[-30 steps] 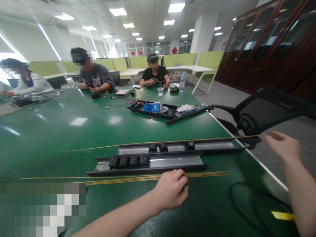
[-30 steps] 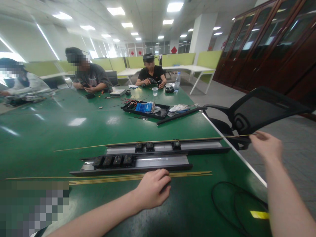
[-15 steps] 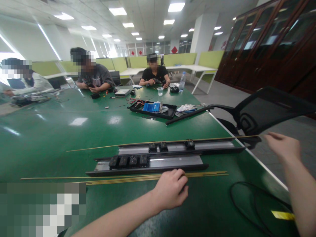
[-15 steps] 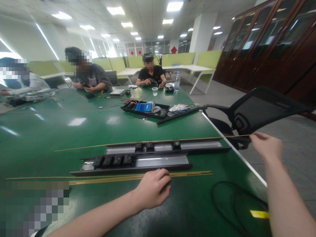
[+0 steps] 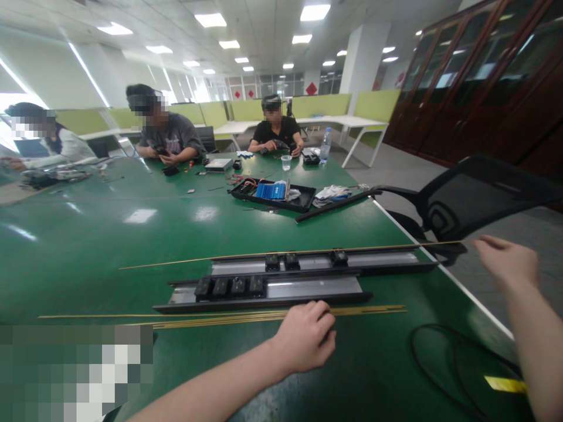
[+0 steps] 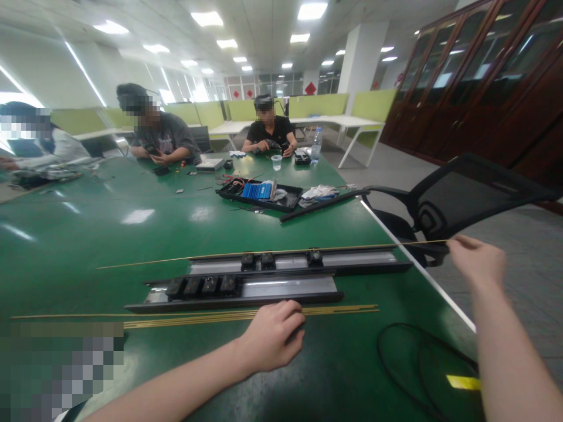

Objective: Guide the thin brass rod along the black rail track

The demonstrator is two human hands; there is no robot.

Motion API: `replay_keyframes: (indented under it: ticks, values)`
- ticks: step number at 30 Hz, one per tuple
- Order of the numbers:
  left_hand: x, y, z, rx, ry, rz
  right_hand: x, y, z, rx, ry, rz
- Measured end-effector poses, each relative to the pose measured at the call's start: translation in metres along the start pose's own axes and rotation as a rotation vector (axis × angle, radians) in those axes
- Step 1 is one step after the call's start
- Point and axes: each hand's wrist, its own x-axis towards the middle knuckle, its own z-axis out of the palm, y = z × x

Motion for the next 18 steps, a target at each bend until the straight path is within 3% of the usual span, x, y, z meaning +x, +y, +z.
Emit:
replay_keyframes:
  ticks: [9, 15, 18]
  values:
    - [0.0, 0.001, -0.001, -0.001, -0.002, -0.003, 0.002, 0.004, 0.0, -0.056, -0.006, -0.105]
    - [0.0, 0.002, -0.003, 0.0, -0.006, -0.005, 0.006, -0.004, 0.0, -0.262, 0.166, -0.477]
    - [0.0, 0.001, -0.001, -0.006, -0.004, -0.005, -0.002, -0.018, -0.002, -0.271, 0.186, -0.571]
